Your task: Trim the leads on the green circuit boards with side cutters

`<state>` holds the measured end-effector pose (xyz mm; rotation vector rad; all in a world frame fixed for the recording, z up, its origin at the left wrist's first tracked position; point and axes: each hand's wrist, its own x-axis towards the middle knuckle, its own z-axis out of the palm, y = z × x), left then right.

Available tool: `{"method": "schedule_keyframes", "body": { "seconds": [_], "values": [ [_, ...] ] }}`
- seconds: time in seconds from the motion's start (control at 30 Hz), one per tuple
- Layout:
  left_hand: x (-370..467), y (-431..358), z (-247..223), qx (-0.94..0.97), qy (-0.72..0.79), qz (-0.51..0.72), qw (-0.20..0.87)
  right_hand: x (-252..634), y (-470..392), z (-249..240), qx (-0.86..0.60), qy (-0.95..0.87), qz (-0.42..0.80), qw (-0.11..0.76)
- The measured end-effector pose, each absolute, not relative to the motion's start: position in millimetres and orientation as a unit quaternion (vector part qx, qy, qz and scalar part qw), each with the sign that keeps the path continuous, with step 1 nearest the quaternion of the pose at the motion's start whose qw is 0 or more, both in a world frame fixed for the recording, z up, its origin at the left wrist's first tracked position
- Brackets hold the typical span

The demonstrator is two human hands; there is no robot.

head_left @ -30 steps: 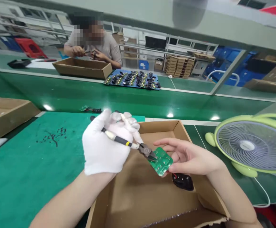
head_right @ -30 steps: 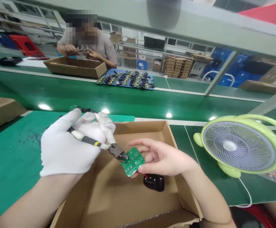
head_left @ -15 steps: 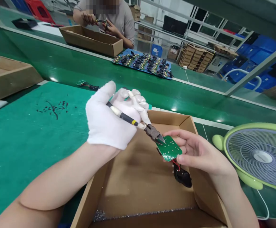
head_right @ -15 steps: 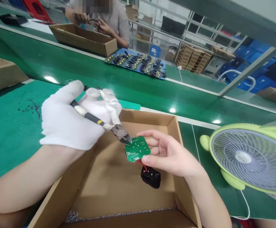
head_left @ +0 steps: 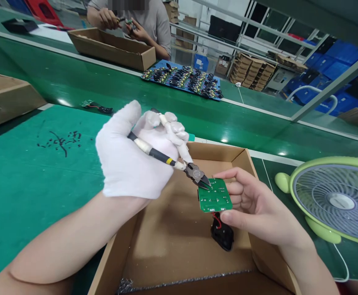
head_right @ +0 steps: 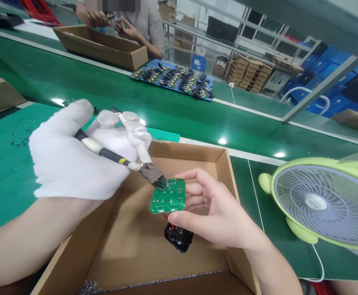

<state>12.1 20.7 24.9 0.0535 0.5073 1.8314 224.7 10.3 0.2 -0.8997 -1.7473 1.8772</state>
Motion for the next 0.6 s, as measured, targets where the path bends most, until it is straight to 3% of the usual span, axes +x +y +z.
{"method": "schedule_keyframes", "body": {
  "seconds": [0.6],
  "values": [
    [12.2,24.0,22.0,0.019,0.213,0.743,0.634,222.5,5.6,3.4,-0.322,-0.601,0.711,0.174]
  ]
}}
